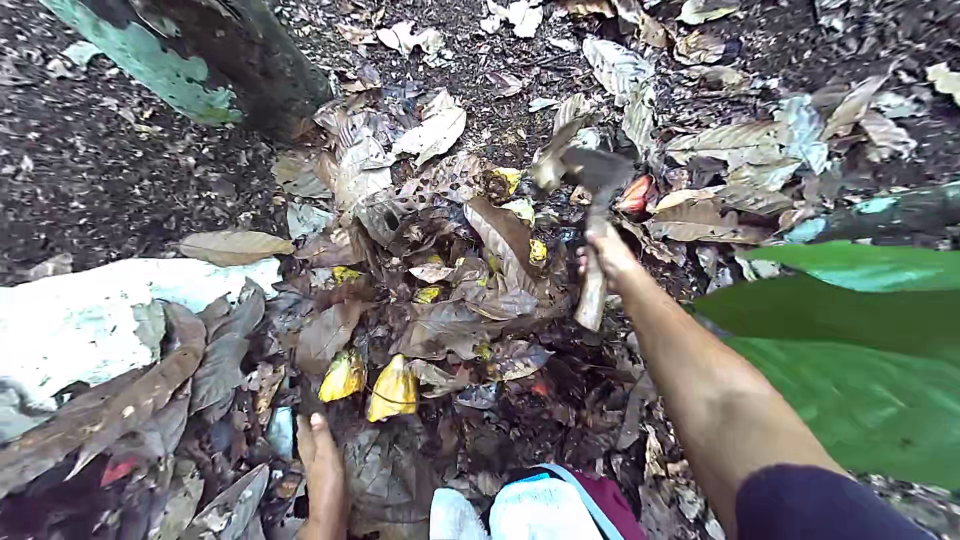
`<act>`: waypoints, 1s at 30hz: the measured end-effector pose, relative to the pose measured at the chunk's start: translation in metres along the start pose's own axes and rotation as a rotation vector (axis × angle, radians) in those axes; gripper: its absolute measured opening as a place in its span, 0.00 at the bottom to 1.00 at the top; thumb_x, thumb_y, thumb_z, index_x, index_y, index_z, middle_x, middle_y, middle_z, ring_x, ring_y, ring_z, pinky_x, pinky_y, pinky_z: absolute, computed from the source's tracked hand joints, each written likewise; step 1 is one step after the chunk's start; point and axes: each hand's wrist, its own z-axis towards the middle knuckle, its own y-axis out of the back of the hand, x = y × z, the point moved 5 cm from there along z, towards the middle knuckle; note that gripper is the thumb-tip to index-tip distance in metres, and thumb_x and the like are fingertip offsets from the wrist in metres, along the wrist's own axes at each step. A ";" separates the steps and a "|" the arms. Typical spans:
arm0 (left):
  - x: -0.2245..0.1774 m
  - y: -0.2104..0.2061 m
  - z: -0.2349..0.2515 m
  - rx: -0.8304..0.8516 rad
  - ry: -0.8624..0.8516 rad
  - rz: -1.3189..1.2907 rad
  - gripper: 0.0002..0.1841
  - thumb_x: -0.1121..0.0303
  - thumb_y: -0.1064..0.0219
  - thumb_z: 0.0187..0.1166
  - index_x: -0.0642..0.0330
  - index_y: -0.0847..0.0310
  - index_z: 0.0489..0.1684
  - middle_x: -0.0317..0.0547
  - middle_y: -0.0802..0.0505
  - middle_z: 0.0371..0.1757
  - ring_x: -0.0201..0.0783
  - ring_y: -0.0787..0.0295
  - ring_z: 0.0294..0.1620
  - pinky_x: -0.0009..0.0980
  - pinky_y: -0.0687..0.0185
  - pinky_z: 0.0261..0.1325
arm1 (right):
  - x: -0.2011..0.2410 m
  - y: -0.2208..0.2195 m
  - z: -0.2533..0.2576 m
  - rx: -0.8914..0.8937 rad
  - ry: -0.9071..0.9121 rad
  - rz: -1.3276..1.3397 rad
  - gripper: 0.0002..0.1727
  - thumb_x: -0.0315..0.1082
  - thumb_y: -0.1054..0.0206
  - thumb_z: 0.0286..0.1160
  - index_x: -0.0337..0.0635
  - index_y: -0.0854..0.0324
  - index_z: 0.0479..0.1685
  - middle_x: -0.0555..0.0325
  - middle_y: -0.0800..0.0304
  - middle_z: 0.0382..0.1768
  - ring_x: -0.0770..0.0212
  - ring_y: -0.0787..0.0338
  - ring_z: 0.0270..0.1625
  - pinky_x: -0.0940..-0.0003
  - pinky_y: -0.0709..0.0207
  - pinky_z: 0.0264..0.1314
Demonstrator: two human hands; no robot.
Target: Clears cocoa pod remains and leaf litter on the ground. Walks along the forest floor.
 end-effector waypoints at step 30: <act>-0.038 -0.093 0.028 0.150 0.336 -0.568 0.31 0.44 0.58 0.93 0.58 0.31 0.81 0.53 0.13 0.68 0.44 0.15 0.66 0.47 0.18 0.67 | -0.073 -0.102 -0.158 0.683 -0.275 -0.465 0.37 0.42 0.49 0.94 0.63 0.67 0.96 0.57 0.24 0.31 0.62 0.23 0.18 0.65 0.21 0.19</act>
